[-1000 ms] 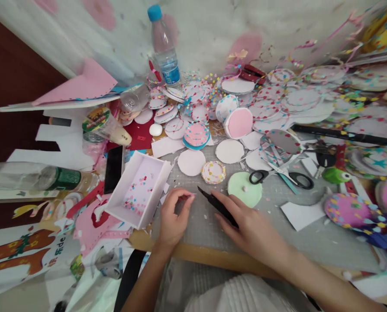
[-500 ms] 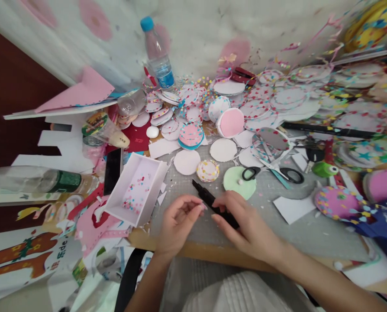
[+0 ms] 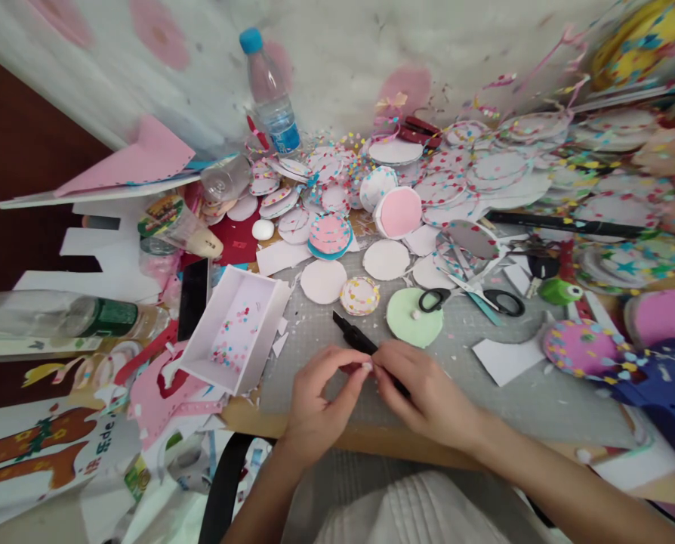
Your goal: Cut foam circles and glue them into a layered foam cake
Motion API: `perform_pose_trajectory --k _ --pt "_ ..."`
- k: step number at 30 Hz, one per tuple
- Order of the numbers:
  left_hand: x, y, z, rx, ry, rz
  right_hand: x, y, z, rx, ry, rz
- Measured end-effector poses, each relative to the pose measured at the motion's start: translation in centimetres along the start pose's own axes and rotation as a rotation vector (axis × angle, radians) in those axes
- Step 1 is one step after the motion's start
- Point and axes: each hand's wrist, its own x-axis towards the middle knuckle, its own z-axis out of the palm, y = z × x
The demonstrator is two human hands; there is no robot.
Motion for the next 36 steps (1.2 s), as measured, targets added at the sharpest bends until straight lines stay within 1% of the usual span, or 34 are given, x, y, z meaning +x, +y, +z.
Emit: perform_pose_trajectory --k 3,5,8,10,13,16,19,21,23,27,29,32,36 --pt "0.0 -0.2 -0.2 0.148 0.012 0.143 0.1 0.0 0.0 0.013 0.004 0.019" --pt "0.0 -0.4 -0.2 0.226 0.038 0.214 0.1 -0.1 -0.1 0.024 0.009 0.033" --pt "0.0 -0.6 0.1 0.256 0.070 0.248 0.1 -0.1 -0.2 0.057 0.028 0.045" --pt "-0.1 -0.6 0.3 0.222 0.092 0.225 0.2 -0.2 -0.2 0.088 0.050 0.049" --pt "-0.2 -0.7 0.8 0.113 0.117 0.138 0.2 -0.2 -0.2 0.142 0.083 0.064" --pt "-0.2 -0.7 1.2 -0.065 0.135 -0.010 0.2 -0.3 -0.3 0.188 0.094 0.091" --pt "-0.1 -0.8 1.6 -0.272 0.099 -0.197 0.3 -0.5 -0.5 0.200 0.096 0.099" --pt "0.0 -0.7 1.5 -0.338 0.068 -0.266 0.3 -0.5 -0.5 0.188 0.089 0.104" --pt "0.1 -0.6 1.1 -0.305 0.063 -0.247 0.3 -0.4 -0.4 0.164 0.076 0.108" --pt "0.4 -0.2 0.0 -0.084 -0.002 -0.070 0.1 -0.3 -0.2 0.128 0.049 0.101" --pt "0.4 0.0 -0.4 -0.012 -0.034 -0.035 0.0 -0.2 -0.1 0.123 0.017 0.089" --pt "0.5 0.1 -0.3 -0.032 0.003 -0.077 0.0 -0.2 -0.2 0.114 -0.036 0.072" --pt "0.4 0.1 0.4 -0.177 0.061 -0.207 0.1 -0.1 -0.3 0.014 -0.058 0.022"
